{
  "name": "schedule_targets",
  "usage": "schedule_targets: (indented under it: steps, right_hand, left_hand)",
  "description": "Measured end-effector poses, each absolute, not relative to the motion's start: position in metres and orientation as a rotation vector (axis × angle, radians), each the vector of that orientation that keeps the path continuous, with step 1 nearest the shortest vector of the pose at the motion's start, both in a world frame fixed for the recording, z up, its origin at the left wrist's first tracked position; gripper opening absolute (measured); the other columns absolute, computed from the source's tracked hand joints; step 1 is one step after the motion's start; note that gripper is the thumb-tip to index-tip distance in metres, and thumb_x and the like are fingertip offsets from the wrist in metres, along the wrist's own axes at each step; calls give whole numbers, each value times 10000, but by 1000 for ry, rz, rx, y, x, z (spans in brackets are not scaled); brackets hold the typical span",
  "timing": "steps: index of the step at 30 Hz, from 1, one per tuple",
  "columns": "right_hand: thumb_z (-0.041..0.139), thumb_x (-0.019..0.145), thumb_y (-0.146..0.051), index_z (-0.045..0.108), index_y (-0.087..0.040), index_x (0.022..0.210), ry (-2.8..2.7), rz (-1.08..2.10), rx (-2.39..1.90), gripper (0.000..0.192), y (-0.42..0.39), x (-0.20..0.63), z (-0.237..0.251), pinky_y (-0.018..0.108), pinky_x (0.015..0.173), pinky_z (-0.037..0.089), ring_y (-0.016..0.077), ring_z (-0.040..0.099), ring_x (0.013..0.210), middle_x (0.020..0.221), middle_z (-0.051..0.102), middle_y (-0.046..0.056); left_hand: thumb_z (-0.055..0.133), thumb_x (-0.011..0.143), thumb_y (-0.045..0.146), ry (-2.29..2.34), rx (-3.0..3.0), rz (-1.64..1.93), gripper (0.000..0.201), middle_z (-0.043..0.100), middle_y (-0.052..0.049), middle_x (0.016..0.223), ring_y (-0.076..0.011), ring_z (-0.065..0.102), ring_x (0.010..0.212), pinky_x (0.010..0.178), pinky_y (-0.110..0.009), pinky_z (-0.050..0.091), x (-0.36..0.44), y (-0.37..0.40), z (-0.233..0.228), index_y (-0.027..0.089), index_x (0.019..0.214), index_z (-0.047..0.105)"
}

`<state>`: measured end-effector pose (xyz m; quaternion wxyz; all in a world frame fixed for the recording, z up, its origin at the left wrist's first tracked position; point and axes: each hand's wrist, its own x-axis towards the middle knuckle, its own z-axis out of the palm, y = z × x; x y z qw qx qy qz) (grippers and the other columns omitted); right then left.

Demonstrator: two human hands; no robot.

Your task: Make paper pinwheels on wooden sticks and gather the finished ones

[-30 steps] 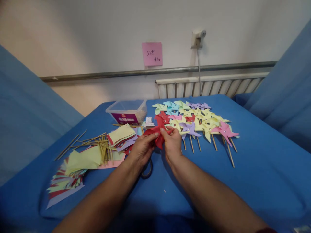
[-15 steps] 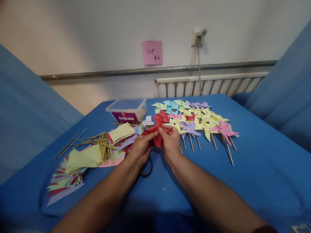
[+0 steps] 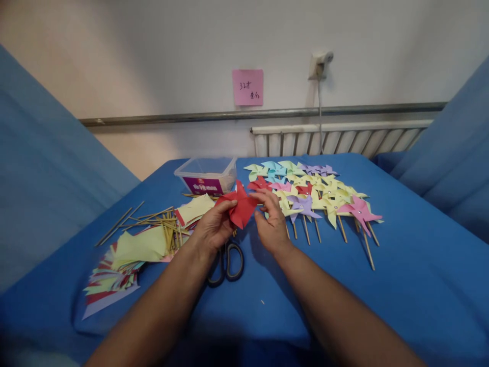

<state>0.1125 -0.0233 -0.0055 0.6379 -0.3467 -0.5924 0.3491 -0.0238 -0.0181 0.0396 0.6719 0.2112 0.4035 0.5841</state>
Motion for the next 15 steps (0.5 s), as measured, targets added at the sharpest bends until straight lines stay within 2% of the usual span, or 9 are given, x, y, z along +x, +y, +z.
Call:
schedule_targets:
  steps: [3, 5, 10, 15]
  right_hand:
    - [565, 748, -100, 694, -319, 1013, -1537, 678, -791, 368, -26, 115, -2, 459, 1119, 317, 249, 378, 1361, 1425, 421, 4]
    - [584, 744, -97, 705, -307, 956, -1583, 632, -788, 322, -28, 116, 0, 464, 1149, 270, 251, 362, 1373, 1443, 398, -3]
    - [677, 761, -188, 699, -287, 924, -1586, 572, -766, 191, -26, 119, 3, 469, 1122, 316, 260, 405, 1332, 1434, 399, 24]
    - [679, 810, -284, 707, -275, 879, -1547, 584, -782, 75, -25, 121, 3, 470, 1097, 344, 258, 447, 1292, 1375, 454, 39]
  left_hand:
    - [651, 676, 31, 905, 441, 1303, 205, 722, -34, 732, -129, 642, 580, 588, -227, 531, -25, -20, 44, 119, 856, 688]
    - [645, 673, 24, 899, 437, 1292, 205, 718, -36, 723, -128, 639, 573, 593, -226, 530, -24, -20, 46, 113, 852, 686]
    - [682, 627, 26, 859, 502, 1308, 253, 724, -39, 747, -132, 648, 607, 595, -226, 522, -24, -20, 43, 110, 865, 691]
    - [757, 575, 71, 897, 546, 1317, 222, 701, -26, 677, -112, 613, 565, 582, -220, 497, -24, -20, 37, 104, 784, 688]
